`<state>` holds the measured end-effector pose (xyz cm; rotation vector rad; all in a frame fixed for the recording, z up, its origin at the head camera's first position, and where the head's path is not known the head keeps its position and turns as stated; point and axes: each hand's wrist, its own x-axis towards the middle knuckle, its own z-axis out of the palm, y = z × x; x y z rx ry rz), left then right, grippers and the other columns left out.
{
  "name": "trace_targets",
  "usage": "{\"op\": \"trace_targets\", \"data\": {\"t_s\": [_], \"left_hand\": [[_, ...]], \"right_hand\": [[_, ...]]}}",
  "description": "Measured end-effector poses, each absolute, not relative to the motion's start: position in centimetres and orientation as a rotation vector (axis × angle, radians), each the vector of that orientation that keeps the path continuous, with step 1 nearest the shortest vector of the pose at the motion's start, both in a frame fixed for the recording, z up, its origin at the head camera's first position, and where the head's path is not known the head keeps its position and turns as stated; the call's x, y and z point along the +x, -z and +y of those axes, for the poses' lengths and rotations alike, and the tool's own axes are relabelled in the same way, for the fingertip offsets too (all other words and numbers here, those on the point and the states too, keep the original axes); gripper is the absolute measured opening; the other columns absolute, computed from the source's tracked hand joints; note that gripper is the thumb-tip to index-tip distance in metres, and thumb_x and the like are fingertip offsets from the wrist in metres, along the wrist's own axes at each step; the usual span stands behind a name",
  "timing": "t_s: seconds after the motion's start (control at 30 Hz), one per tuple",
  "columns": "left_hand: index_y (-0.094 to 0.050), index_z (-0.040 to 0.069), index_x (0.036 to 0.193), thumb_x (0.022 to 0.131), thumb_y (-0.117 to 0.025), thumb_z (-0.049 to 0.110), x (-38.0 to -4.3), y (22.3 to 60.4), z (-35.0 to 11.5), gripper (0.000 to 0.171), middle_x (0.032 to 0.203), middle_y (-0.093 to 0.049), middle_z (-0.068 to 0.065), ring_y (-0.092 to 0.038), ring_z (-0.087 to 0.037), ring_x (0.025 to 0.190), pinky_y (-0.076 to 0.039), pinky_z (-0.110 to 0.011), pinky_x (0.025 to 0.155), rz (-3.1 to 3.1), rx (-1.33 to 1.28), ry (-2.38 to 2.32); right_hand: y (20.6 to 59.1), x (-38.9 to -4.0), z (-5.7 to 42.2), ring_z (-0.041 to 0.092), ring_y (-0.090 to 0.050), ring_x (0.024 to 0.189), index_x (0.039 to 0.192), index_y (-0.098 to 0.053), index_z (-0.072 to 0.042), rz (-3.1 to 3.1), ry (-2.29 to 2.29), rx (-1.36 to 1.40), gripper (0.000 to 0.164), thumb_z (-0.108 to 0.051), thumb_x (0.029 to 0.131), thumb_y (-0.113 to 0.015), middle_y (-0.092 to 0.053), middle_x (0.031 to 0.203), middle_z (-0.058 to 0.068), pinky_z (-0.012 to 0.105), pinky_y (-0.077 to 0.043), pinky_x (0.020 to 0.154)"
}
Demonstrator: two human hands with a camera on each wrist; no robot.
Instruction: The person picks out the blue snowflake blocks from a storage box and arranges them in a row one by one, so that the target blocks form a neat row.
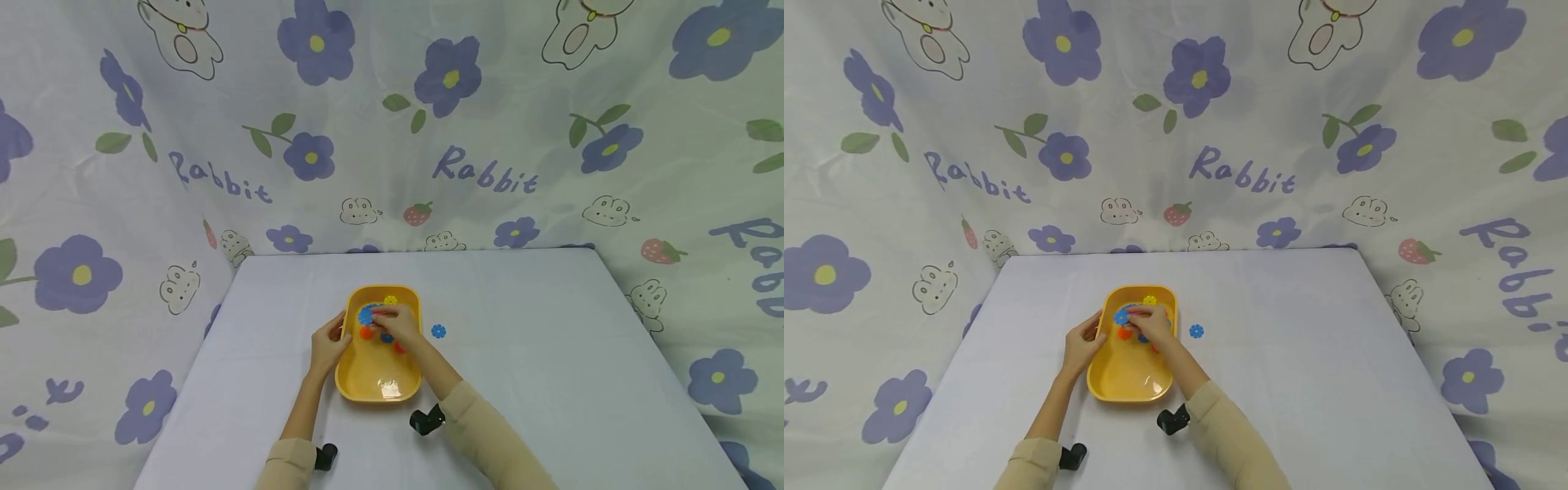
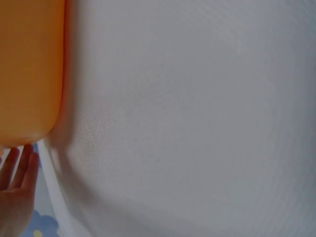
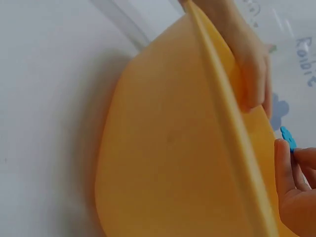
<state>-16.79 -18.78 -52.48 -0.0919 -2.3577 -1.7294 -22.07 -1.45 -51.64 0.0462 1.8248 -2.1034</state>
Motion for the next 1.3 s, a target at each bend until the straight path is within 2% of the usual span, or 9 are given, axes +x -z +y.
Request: {"op": "trace_targets", "data": {"t_s": [0.17, 0.27, 0.53, 0.7, 0.87, 1.0, 1.1, 1.2, 1.3], "left_hand": [[-0.054, -0.005, 0.129, 0.078, -0.06, -0.01, -17.5, 54.5, -19.2, 0.051, 0.116, -0.061, -0.028, -0.064, -0.04, 0.097, -0.055, -0.033, 0.08, -2.38, -0.011, 1.688], [-0.055, -0.004, 0.129, 0.077, -0.06, -0.009, -17.5, 54.7, -19.3, 0.052, 0.116, -0.061, -0.028, -0.064, -0.04, 0.096, -0.055, -0.034, 0.08, -2.373, -0.01, 1.679], [-0.055, -0.002, 0.129, 0.077, -0.061, -0.009, -17.6, 54.8, -19.3, 0.052, 0.116, -0.061, -0.027, -0.064, -0.039, 0.096, -0.055, -0.036, 0.082, -2.361, -0.008, 1.701], [-0.055, -0.004, 0.128, 0.078, -0.06, -0.01, -17.7, 54.9, -19.2, 0.051, 0.115, -0.062, -0.028, -0.065, -0.04, 0.095, -0.055, -0.034, 0.08, -2.349, -0.037, 1.686], [-0.055, -0.004, 0.128, 0.078, -0.06, -0.01, -17.7, 55.0, -19.2, 0.051, 0.115, -0.062, -0.028, -0.065, -0.04, 0.094, -0.055, -0.036, 0.081, -2.346, -0.038, 1.69], [-0.054, -0.003, 0.129, 0.079, -0.061, -0.009, -17.5, 54.6, -19.2, 0.051, 0.116, -0.062, -0.026, -0.065, -0.038, 0.096, -0.054, -0.037, 0.082, -2.374, 0.0, 1.711], [-0.053, -0.008, 0.128, 0.079, -0.06, -0.011, -17.1, 53.4, -18.9, 0.05, 0.115, -0.06, -0.03, -0.063, -0.042, 0.096, -0.054, -0.043, 0.082, -2.368, -0.019, 1.735], [-0.05, -0.014, 0.126, 0.078, -0.058, -0.014, -16.5, 51.9, -18.5, 0.049, 0.115, -0.057, -0.036, -0.061, -0.048, 0.095, -0.053, -0.048, 0.082, -2.36, -0.061, 1.739], [-0.049, -0.015, 0.127, 0.078, -0.057, -0.014, -16.1, 51.0, -18.3, 0.049, 0.115, -0.056, -0.037, -0.06, -0.049, 0.096, -0.052, -0.049, 0.083, -2.377, -0.072, 1.727]], "right_hand": [[50.7, -22.0, 0.1, 0.031, -0.07, 0.083, 0.116, -0.06, 0.011, 1.786, 2.119, -0.013, 0.029, 0.0, 0.089, -0.059, -0.068, 0.094, 0.026, 0.044, -0.051, 0.083], [50.3, -21.9, 1.2, 0.033, -0.069, 0.085, 0.116, -0.06, 0.012, 1.811, 2.115, -0.027, 0.03, 0.0, 0.089, -0.059, -0.067, 0.097, 0.028, 0.044, -0.051, 0.083], [49.6, -21.7, 4.4, 0.017, -0.07, 0.077, 0.117, -0.06, 0.011, 1.845, 2.148, -0.032, 0.03, 0.003, 0.088, -0.059, -0.068, 0.096, 0.022, 0.032, -0.056, 0.077], [49.9, -21.7, 6.8, 0.024, -0.07, 0.084, 0.118, -0.059, 0.01, 1.905, 2.147, -0.03, 0.032, 0.003, 0.088, -0.059, -0.069, 0.096, 0.018, 0.034, -0.055, 0.079], [50.5, -21.7, 9.3, 0.019, -0.07, 0.081, 0.121, -0.057, 0.011, 1.921, 2.167, -0.003, 0.034, 0.004, 0.088, -0.059, -0.069, 0.094, 0.016, 0.043, -0.05, 0.086], [51.3, -21.4, 11.2, 0.012, -0.068, 0.075, 0.122, -0.053, 0.015, 1.917, 2.206, 0.006, 0.036, 0.006, 0.087, -0.058, -0.069, 0.087, 0.009, 0.034, -0.055, 0.08], [52.0, -21.3, 12.4, 0.011, -0.068, 0.075, 0.123, -0.051, 0.017, 1.925, 2.224, 0.011, 0.037, 0.008, 0.087, -0.057, -0.069, 0.085, 0.007, 0.029, -0.056, 0.077], [52.6, -21.2, 13.3, 0.014, -0.069, 0.078, 0.123, -0.051, 0.017, 1.949, 2.216, 0.043, 0.038, 0.008, 0.086, -0.057, -0.068, 0.088, 0.011, 0.029, -0.055, 0.078], [53.0, -20.9, 14.1, 0.018, -0.069, 0.082, 0.122, -0.051, 0.018, 1.993, 2.176, 0.073, 0.038, 0.009, 0.086, -0.057, -0.068, 0.094, 0.018, 0.03, -0.055, 0.08]]}}
